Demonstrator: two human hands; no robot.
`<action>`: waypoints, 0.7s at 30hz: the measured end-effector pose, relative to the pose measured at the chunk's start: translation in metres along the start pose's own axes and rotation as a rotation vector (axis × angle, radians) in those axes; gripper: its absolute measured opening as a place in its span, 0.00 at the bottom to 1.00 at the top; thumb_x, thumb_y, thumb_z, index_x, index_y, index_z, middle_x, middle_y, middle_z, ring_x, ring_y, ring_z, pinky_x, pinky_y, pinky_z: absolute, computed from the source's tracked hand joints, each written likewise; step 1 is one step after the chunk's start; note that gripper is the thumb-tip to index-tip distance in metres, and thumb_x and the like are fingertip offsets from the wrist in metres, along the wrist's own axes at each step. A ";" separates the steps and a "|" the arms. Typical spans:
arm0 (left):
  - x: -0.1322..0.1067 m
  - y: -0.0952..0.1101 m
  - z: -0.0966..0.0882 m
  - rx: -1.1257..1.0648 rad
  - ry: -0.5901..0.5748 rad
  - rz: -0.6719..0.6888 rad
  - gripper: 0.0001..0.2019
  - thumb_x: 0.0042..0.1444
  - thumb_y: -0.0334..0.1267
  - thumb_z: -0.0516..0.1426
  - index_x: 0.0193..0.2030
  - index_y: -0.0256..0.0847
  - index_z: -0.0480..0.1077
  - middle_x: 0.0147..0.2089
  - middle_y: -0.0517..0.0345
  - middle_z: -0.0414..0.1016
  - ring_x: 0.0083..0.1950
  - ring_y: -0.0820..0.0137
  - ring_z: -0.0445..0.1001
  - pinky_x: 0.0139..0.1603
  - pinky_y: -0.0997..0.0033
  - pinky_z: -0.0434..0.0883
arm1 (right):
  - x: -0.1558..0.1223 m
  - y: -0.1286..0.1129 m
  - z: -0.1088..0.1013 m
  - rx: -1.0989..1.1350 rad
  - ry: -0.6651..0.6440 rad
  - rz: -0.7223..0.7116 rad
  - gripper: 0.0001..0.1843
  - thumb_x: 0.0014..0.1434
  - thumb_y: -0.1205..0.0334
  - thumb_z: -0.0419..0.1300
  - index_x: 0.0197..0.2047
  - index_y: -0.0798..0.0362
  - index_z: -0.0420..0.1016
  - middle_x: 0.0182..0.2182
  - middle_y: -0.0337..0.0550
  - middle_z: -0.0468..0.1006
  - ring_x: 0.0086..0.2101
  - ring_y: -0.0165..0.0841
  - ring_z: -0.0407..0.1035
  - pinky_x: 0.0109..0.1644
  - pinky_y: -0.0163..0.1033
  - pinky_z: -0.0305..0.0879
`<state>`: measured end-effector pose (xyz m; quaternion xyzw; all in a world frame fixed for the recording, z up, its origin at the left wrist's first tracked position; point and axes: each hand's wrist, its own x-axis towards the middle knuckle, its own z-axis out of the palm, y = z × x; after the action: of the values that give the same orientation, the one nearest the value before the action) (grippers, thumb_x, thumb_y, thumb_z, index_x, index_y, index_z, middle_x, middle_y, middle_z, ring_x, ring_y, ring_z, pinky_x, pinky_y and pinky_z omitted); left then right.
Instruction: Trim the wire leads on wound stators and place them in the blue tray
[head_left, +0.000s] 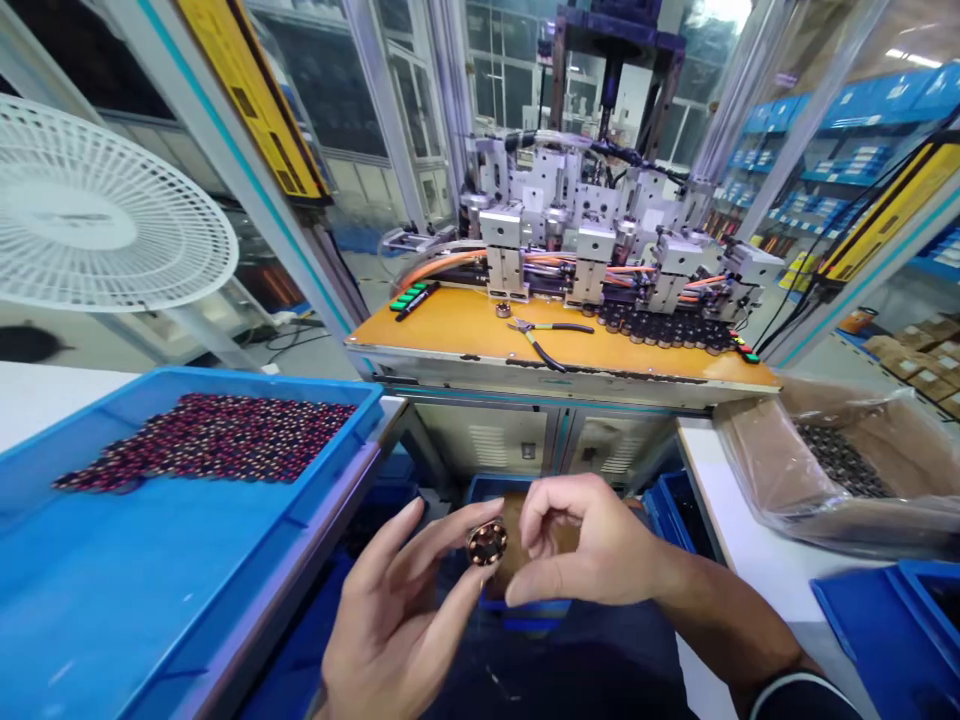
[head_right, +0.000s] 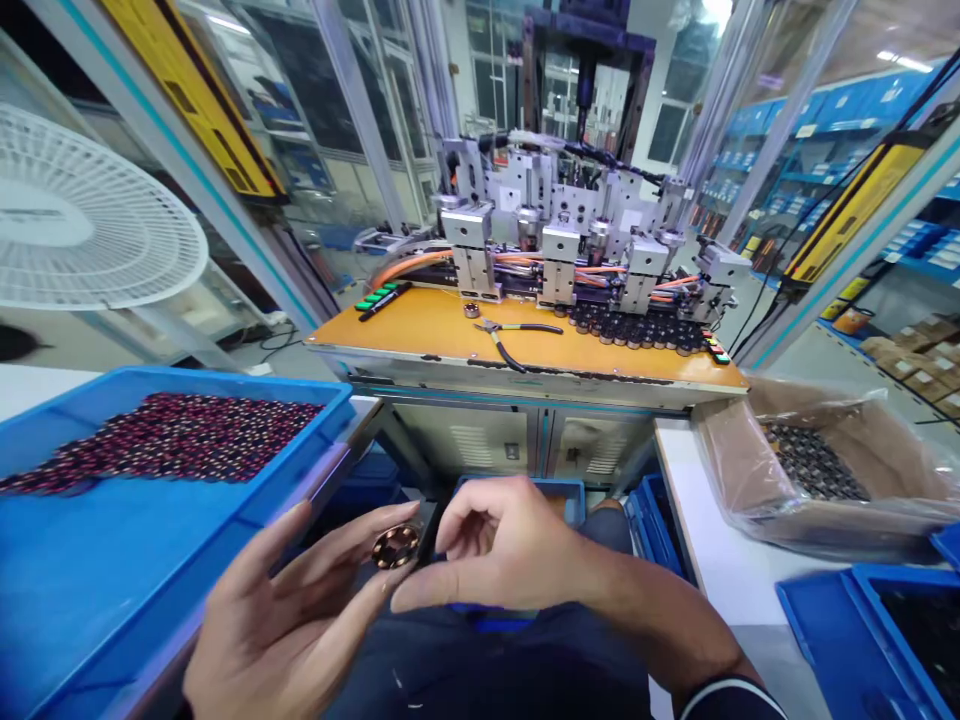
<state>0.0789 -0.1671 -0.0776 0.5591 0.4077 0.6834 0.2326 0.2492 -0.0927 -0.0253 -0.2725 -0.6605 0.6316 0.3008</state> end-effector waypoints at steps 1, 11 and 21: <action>0.000 -0.001 -0.001 0.018 0.021 0.006 0.37 0.53 0.21 0.63 0.67 0.52 0.61 0.51 0.53 0.84 0.48 0.61 0.84 0.50 0.63 0.82 | -0.002 0.002 0.004 -0.002 -0.022 0.031 0.27 0.39 0.45 0.77 0.27 0.56 0.71 0.22 0.34 0.70 0.23 0.24 0.63 0.27 0.30 0.61; 0.002 -0.001 -0.001 0.058 0.073 0.038 0.42 0.49 0.21 0.66 0.68 0.55 0.62 0.47 0.60 0.84 0.45 0.69 0.84 0.48 0.71 0.82 | -0.012 0.006 0.013 0.111 -0.054 0.176 0.22 0.45 0.46 0.74 0.28 0.57 0.75 0.23 0.37 0.75 0.22 0.24 0.66 0.28 0.30 0.64; 0.010 0.008 -0.003 -0.024 0.065 -0.159 0.38 0.49 0.24 0.66 0.65 0.54 0.63 0.43 0.59 0.85 0.43 0.66 0.84 0.44 0.69 0.83 | -0.015 0.005 0.001 0.077 -0.103 0.179 0.21 0.47 0.49 0.74 0.27 0.57 0.74 0.20 0.35 0.73 0.20 0.23 0.65 0.23 0.28 0.61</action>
<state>0.0741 -0.1652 -0.0651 0.4996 0.4499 0.6854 0.2798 0.2581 -0.1044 -0.0313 -0.2858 -0.6235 0.6940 0.2191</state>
